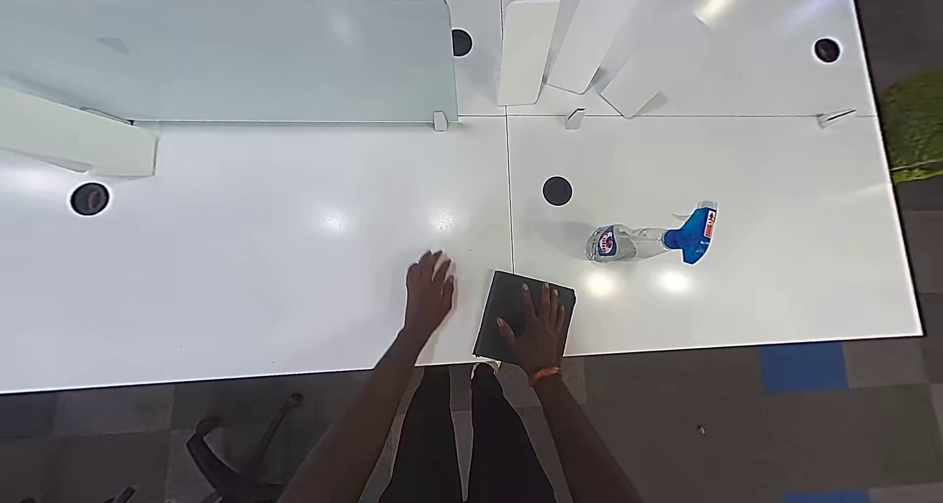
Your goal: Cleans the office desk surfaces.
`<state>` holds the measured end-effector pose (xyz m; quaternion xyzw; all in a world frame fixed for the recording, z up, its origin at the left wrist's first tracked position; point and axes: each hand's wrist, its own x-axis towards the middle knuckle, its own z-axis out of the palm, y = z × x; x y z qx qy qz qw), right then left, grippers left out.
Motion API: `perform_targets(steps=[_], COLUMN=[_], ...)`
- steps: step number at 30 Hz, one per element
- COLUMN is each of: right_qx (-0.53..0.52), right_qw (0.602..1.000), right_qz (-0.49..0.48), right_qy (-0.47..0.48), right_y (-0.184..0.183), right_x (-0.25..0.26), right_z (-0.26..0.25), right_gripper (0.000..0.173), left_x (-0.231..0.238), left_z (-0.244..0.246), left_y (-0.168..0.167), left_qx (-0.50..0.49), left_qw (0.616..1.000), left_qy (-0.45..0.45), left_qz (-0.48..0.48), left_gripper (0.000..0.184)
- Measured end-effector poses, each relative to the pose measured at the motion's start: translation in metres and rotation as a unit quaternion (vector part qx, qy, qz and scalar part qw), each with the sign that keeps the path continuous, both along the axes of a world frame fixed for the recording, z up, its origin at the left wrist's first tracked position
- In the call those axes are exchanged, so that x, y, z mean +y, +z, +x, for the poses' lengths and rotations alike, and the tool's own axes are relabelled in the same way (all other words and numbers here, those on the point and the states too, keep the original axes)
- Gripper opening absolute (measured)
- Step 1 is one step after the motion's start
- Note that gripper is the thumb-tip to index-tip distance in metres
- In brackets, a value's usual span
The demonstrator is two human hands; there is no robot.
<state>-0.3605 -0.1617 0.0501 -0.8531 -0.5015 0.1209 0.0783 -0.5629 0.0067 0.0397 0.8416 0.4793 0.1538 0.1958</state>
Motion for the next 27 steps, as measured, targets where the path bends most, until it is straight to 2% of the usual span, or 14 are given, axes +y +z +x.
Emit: perform_targets(steps=[2,4,7,14,17,19,22,24,27], right_qx=[-0.039,-0.070,-0.075,-0.054,-0.034,-0.028,-0.044,-0.055,-0.056], right_qw=[0.998,0.996,0.997,0.998,0.996,0.995,0.990,0.991,0.995], right_qz=[-0.051,-0.044,-0.030,0.016,0.065,0.091,0.133,0.119,0.068], right_qy=[-0.016,-0.020,-0.012,0.028,0.047,0.037,-0.006,-0.026,-0.047], right_y=[-0.023,-0.036,-0.041,-0.044,-0.046,-0.049,-0.057,-0.058,-0.057], right_x=[0.021,0.039,0.063,0.170,0.207,0.220,0.225,0.225,0.223], right_z=[-0.002,0.003,0.017,0.070,0.089,0.095,0.097,0.095,0.072], right_gripper=[0.091,0.076,0.060,0.058,0.060,0.061,0.050,0.043,0.050], left_x=[0.034,0.057,0.060,0.060,0.061,0.060,0.060,0.060,0.059], left_z=[0.000,0.002,0.003,0.000,0.000,0.000,0.000,0.000,0.000], left_y=[-0.013,-0.025,-0.038,-0.039,-0.040,-0.039,-0.040,-0.042,-0.044], left_qx=[0.028,0.074,0.135,0.121,0.106,0.100,0.096,0.093,0.099], left_qw=[0.999,0.997,0.991,0.993,0.994,0.995,0.995,0.996,0.995], left_qy=[0.015,0.012,0.000,0.004,0.007,0.008,0.008,0.007,0.008], left_qz=[0.023,0.010,-0.016,-0.003,0.006,0.007,0.003,0.007,0.000], left_gripper=[0.046,0.050,0.055,0.053,0.052,0.052,0.052,0.052,0.053])
